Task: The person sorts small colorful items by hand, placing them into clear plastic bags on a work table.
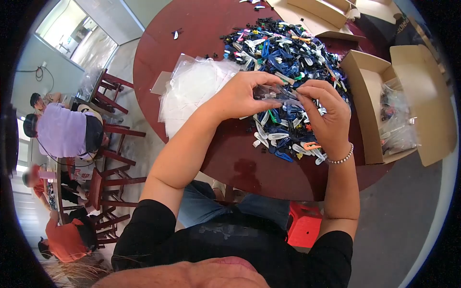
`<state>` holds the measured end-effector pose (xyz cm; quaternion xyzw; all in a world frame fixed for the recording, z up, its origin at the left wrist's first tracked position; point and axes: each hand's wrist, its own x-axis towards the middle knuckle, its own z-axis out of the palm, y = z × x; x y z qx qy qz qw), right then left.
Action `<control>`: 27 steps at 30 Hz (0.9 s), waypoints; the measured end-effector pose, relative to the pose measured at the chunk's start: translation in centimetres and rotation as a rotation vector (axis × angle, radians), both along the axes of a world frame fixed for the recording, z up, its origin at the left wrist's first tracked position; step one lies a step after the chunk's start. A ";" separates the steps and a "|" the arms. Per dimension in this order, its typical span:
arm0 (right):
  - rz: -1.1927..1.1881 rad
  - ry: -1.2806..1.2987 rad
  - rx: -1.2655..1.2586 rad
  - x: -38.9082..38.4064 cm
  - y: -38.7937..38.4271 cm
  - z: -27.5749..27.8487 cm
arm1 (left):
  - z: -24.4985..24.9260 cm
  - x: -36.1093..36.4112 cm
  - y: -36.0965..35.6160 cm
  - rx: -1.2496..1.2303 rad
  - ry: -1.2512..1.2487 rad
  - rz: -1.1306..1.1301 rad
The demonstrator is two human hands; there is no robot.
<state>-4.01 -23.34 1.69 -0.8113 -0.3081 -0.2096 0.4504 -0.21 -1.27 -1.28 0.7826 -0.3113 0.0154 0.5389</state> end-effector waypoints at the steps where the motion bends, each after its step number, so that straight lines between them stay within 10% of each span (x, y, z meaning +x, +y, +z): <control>1: -0.003 0.012 0.018 0.0 0.1 0.0 | 0.0 0.0 0.0 -0.012 -0.010 -0.008; 18: 0.155 0.206 -0.088 -0.1 0.3 -0.1 | -0.6 0.3 -0.3 0.075 -0.214 -0.070; 22: -0.020 0.343 0.116 0.8 -1.0 -1.0 | 0.1 0.0 0.1 -0.024 0.040 -0.016; 27: -0.036 0.341 -0.269 0.6 -0.7 -0.9 | -0.4 1.1 0.7 -0.181 0.249 0.081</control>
